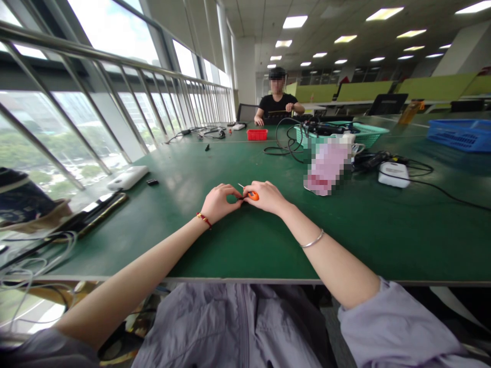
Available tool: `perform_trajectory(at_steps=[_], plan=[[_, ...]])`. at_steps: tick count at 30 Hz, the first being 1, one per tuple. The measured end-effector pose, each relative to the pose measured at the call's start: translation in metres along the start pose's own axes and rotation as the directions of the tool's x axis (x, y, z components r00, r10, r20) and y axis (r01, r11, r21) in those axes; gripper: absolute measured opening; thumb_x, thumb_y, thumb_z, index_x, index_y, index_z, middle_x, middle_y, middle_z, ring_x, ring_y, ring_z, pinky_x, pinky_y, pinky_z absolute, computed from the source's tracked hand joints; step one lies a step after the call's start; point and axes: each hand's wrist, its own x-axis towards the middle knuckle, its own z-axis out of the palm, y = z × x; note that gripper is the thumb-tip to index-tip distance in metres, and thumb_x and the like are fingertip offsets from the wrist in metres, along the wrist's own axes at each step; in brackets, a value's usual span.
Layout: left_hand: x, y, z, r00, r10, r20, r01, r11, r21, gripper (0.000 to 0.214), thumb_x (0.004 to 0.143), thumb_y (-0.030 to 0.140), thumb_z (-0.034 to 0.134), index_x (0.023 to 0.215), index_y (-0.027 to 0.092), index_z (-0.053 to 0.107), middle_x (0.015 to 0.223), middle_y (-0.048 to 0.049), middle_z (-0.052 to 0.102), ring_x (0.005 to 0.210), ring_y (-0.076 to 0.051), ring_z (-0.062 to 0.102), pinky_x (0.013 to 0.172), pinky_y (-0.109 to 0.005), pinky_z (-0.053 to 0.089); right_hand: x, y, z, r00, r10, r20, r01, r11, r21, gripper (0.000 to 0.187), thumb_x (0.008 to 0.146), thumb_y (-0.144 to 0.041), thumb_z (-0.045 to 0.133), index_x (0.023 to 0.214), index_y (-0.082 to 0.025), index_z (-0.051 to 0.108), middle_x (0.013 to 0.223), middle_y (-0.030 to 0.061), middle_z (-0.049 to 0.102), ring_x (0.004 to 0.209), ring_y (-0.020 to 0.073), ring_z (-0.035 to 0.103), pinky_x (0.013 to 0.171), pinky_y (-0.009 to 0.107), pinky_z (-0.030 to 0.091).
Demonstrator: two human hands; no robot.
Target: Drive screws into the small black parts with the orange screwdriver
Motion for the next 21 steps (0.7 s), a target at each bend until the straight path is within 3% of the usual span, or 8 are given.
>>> perform_trajectory(at_steps=[11,15,21], plan=[[0.0001,0.0012,0.0008,0.998,-0.055,0.033,0.056,0.998,-0.037,0.013,0.070,0.030,0.063,0.076,0.021,0.070,0.089,-0.0015,0.068,0.088,-0.019,0.058,0.084,-0.032,0.046,-0.0010,0.0017,0.0016,1.000,-0.022,0.005,0.022,1.000,-0.006,0.012,0.077,-0.031,0.060,0.084,-0.026,0.068,0.084,-0.0003,0.063,0.074,0.0154,0.058,0.068,0.026,0.037],[-0.0011,0.0004,0.0025,0.997,-0.069,0.023,0.070,0.996,-0.063,0.012,0.069,0.029,0.064,0.074,0.021,0.071,0.091,-0.0015,0.068,0.090,-0.020,0.058,0.087,-0.033,0.046,-0.0008,0.0033,-0.0007,0.998,0.016,-0.068,-0.015,1.000,0.012,0.015,0.077,-0.033,0.059,0.087,-0.027,0.068,0.088,-0.0003,0.065,0.078,0.0156,0.059,0.069,0.026,0.040],[-0.0019,-0.0003,0.0073,0.990,-0.101,0.097,0.111,0.988,-0.106,0.011,0.070,0.026,0.063,0.074,0.021,0.072,0.095,-0.0004,0.069,0.091,-0.018,0.060,0.091,-0.031,0.047,-0.0008,0.0097,-0.0004,0.974,0.131,-0.184,-0.126,0.991,0.040,0.018,0.078,-0.031,0.054,0.089,-0.025,0.067,0.093,0.0009,0.067,0.080,0.0160,0.061,0.066,0.025,0.042]])
